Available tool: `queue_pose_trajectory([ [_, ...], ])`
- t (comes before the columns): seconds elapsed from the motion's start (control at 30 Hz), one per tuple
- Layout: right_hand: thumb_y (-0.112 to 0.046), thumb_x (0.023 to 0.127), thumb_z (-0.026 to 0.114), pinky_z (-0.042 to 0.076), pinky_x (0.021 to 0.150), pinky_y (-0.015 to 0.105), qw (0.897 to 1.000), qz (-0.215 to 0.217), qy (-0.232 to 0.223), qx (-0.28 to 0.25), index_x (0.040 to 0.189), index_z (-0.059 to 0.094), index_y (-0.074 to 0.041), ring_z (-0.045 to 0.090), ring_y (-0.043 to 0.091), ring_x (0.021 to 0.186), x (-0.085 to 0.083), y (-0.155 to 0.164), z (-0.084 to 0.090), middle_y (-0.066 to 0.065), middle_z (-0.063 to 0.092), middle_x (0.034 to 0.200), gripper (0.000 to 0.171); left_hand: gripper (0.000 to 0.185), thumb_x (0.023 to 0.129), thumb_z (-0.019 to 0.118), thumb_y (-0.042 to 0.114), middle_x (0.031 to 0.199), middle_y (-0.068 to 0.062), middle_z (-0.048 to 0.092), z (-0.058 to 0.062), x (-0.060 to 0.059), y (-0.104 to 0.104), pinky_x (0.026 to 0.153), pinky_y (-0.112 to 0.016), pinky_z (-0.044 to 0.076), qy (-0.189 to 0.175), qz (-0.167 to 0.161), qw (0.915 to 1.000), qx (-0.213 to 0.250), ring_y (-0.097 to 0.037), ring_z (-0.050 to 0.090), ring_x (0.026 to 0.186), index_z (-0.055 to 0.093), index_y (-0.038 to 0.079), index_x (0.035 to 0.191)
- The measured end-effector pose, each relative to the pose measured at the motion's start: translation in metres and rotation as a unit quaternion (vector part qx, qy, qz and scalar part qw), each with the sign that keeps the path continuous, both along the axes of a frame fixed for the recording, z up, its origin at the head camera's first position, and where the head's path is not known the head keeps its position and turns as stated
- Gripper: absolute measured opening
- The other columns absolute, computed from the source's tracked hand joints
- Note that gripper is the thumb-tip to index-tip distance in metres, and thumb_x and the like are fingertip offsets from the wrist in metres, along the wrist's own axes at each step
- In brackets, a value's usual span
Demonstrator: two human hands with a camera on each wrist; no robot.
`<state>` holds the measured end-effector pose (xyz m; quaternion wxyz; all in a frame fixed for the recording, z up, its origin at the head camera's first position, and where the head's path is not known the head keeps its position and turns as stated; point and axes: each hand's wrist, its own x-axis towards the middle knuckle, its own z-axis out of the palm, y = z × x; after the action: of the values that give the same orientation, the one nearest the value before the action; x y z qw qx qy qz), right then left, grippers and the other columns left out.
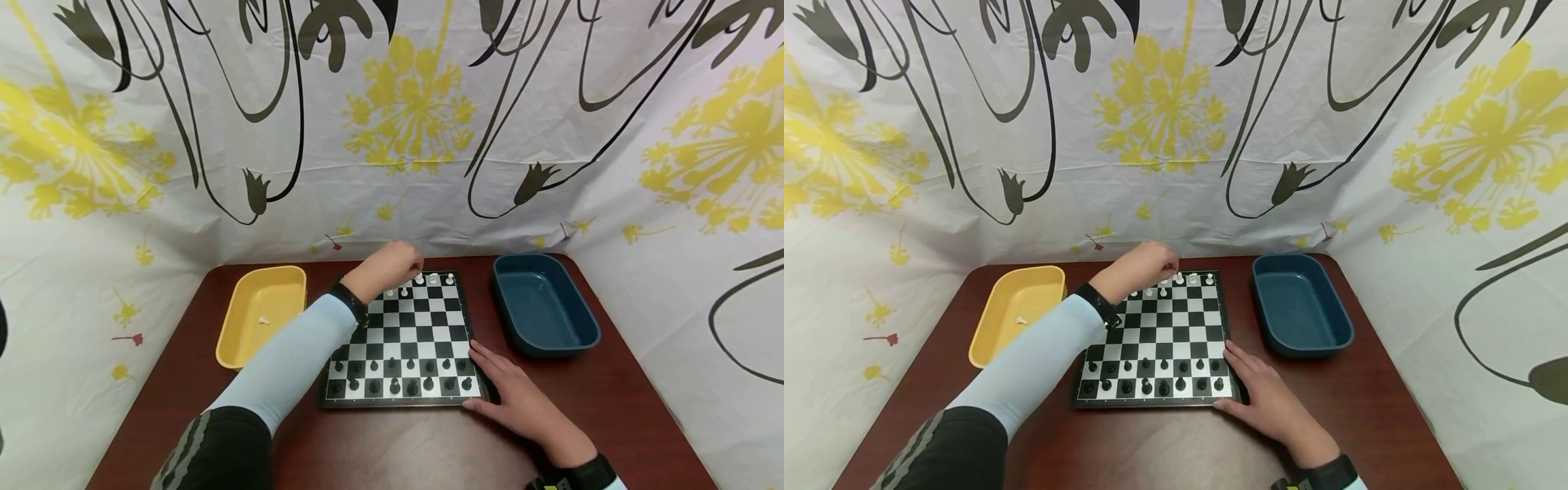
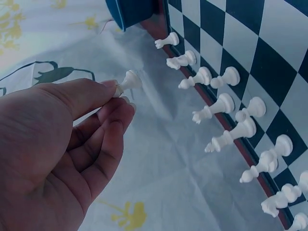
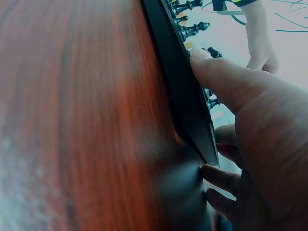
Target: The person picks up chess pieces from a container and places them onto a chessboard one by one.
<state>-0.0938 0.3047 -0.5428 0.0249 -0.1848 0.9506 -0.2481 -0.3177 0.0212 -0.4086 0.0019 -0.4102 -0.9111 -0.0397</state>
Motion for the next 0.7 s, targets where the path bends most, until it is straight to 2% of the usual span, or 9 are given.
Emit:
queue_pose_trajectory([
  [0.17,-0.072,0.094,0.076,0.042,0.120,0.064,1.000,0.000,0.000,-0.002,0.170,0.045,-0.019,0.043,0.031,0.158,0.000,0.000,0.001,-0.004,0.034,0.179,0.098,0.015,0.110,0.070,0.015,0.091,0.002,0.072,-0.010,-0.006,0.007,0.082,-0.034,0.054,-0.013,-0.006,0.9999,-0.008,-0.016,0.063,0.081,0.080,0.013,0.099],
  [0.4,-0.073,0.094,0.076,0.042,0.119,0.064,1.000,-0.002,-0.004,-0.002,0.170,0.045,-0.019,0.043,0.032,0.158,0.000,0.001,0.001,-0.004,0.034,0.179,0.098,0.020,0.112,0.065,0.014,0.088,0.002,0.069,-0.035,-0.013,0.018,0.074,-0.031,0.048,-0.018,-0.002,0.9995,-0.024,-0.014,0.058,0.077,0.077,0.015,0.096],
  [0.5,-0.073,0.093,0.076,0.042,0.120,0.063,1.000,-0.006,-0.014,-0.003,0.171,0.044,-0.021,0.041,0.030,0.159,-0.001,0.001,0.000,-0.007,0.032,0.179,0.100,0.022,0.112,0.067,0.013,0.083,0.005,0.062,-0.042,-0.013,0.020,0.072,-0.031,0.043,-0.032,0.013,0.9989,-0.031,-0.014,0.051,0.074,0.070,0.018,0.091],
  [0.6,-0.073,0.093,0.077,0.042,0.121,0.062,1.000,-0.009,-0.015,-0.004,0.172,0.042,-0.023,0.040,0.028,0.159,-0.001,0.002,-0.001,-0.009,0.031,0.180,0.100,0.028,0.111,0.067,0.012,0.074,0.005,0.046,-0.047,-0.014,0.022,0.069,-0.031,0.037,-0.045,0.030,0.9980,-0.034,-0.014,0.041,0.070,0.062,0.020,0.084],
  [0.7,-0.073,0.093,0.077,0.042,0.120,0.062,1.000,-0.008,-0.008,-0.006,0.172,0.043,-0.022,0.041,0.029,0.159,-0.001,0.002,-0.002,-0.009,0.032,0.179,0.100,0.033,0.110,0.067,0.010,0.071,0.004,0.038,-0.051,-0.016,0.024,0.068,-0.031,0.034,-0.053,0.034,0.9975,-0.033,-0.015,0.036,0.068,0.057,0.018,0.079],
])
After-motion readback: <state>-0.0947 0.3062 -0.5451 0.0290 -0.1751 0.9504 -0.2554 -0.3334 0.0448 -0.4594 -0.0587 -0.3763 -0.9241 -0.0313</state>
